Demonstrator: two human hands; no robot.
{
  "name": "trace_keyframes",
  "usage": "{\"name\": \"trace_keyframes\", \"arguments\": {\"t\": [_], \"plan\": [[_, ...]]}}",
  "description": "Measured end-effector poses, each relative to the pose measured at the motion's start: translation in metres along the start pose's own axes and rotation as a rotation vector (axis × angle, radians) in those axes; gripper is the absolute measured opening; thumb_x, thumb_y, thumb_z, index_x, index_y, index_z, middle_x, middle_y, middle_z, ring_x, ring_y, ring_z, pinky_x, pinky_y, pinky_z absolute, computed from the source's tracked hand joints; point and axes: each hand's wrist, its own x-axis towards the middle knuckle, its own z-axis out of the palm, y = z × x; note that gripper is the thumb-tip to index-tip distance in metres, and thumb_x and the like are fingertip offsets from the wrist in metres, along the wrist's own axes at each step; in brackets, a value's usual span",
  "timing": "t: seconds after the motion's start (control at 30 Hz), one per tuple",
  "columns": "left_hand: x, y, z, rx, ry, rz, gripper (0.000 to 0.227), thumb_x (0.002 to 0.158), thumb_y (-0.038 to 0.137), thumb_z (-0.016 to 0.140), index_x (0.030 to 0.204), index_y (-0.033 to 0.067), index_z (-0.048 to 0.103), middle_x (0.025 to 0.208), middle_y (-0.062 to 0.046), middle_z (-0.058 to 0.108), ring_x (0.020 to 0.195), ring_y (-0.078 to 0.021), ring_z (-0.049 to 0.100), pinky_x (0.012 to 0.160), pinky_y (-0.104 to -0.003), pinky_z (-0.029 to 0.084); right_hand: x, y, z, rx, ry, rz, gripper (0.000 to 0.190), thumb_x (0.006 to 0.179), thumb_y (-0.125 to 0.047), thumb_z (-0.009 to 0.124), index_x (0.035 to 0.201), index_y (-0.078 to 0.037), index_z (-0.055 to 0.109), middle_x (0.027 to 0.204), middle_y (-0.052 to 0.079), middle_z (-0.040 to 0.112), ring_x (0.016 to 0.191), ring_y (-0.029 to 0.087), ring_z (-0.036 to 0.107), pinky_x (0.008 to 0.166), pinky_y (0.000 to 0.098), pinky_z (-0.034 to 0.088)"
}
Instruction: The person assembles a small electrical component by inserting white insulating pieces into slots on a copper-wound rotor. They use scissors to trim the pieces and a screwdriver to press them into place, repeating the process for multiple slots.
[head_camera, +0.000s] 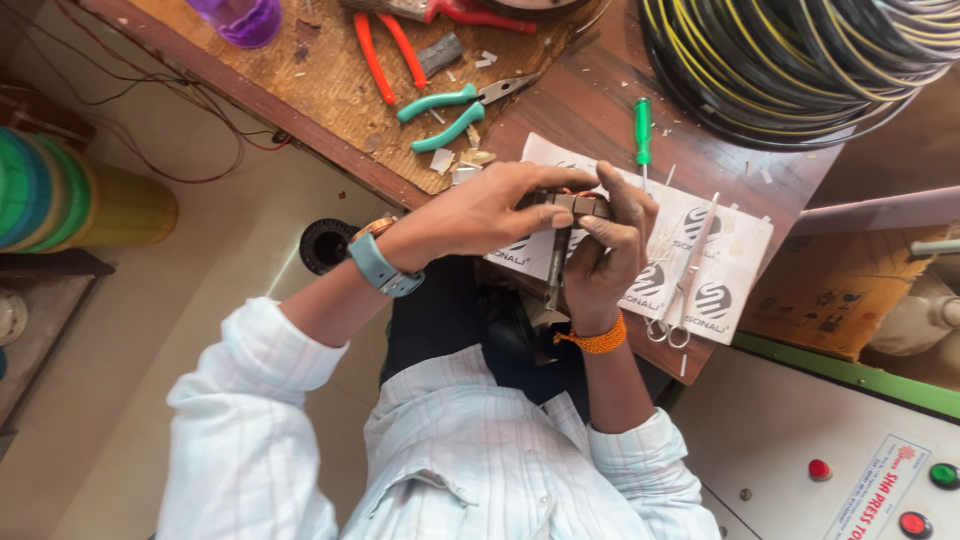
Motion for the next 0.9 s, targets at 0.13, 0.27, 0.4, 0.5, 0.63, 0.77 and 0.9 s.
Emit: {"name": "trace_keyframes", "arguments": {"t": [0.13,0.27,0.4,0.5,0.63,0.77,0.9], "plan": [[0.004,0.01,0.01,0.072,0.047,-0.096,0.037,0.095,0.019,0.065,0.13,0.0082,0.063,0.11,-0.018,0.073,0.102,-0.0366,0.07,0.088,-0.045,0.055,-0.008,0.005,0.004,0.034,0.043,0.045,0.023,0.102,0.011,0.052,0.104,-0.011,0.048,0.14,0.019,0.062,0.131,0.033,0.057,0.106,0.0419,0.052],[0.006,0.019,0.019,0.215,0.139,-0.039,0.034,0.093,0.018,0.066,0.126,0.01,0.065,0.104,-0.015,0.074,0.098,-0.0353,0.07,0.085,-0.046,0.054,-0.012,0.007,0.005,0.124,0.079,0.085,0.029,0.095,0.017,0.045,0.108,-0.01,0.047,0.141,0.019,0.062,0.134,0.032,0.055,0.108,0.0405,0.056],[0.004,0.021,0.025,0.351,0.146,-0.021,0.03,0.094,0.023,0.069,0.122,0.0126,0.066,0.102,-0.012,0.074,0.098,-0.0329,0.071,0.083,-0.047,0.054,-0.019,0.007,0.005,0.155,0.124,0.074,0.033,0.09,0.02,0.044,0.107,-0.008,0.047,0.14,0.02,0.062,0.135,0.031,0.054,0.113,0.0421,0.052],[0.003,0.023,0.024,0.422,0.102,0.049,0.031,0.097,0.028,0.068,0.123,0.0125,0.062,0.104,-0.011,0.074,0.102,-0.0326,0.07,0.083,-0.047,0.053,-0.022,0.008,0.006,0.247,0.148,0.085,0.031,0.09,0.019,0.047,0.106,-0.007,0.045,0.14,0.02,0.061,0.135,0.028,0.051,0.114,0.0396,0.048],[0.002,0.028,0.02,0.474,0.091,0.045,0.038,0.095,0.032,0.068,0.127,0.0142,0.062,0.104,-0.01,0.074,0.098,-0.0327,0.07,0.078,-0.047,0.054,-0.022,0.013,0.0,0.37,0.11,0.13,0.03,0.09,0.018,0.048,0.105,-0.008,0.043,0.14,0.019,0.061,0.138,0.025,0.049,0.116,0.0382,0.047],[0.001,0.031,0.024,0.514,0.081,0.027,0.038,0.094,0.036,0.069,0.124,0.0137,0.063,0.103,-0.009,0.074,0.098,-0.0322,0.07,0.078,-0.047,0.054,-0.022,0.013,-0.006,0.447,0.127,0.18,0.033,0.084,0.018,0.043,0.104,-0.007,0.047,0.139,0.02,0.063,0.136,0.024,0.051,0.112,0.0376,0.05],[0.001,0.03,0.027,0.529,0.08,-0.01,0.041,0.095,0.036,0.068,0.128,0.0131,0.061,0.1,-0.011,0.073,0.096,-0.0333,0.07,0.075,-0.048,0.053,-0.019,0.011,-0.01,0.465,0.11,0.2,0.034,0.082,0.017,0.04,0.105,-0.006,0.048,0.139,0.021,0.063,0.137,0.024,0.052,0.115,0.0382,0.05]]}}
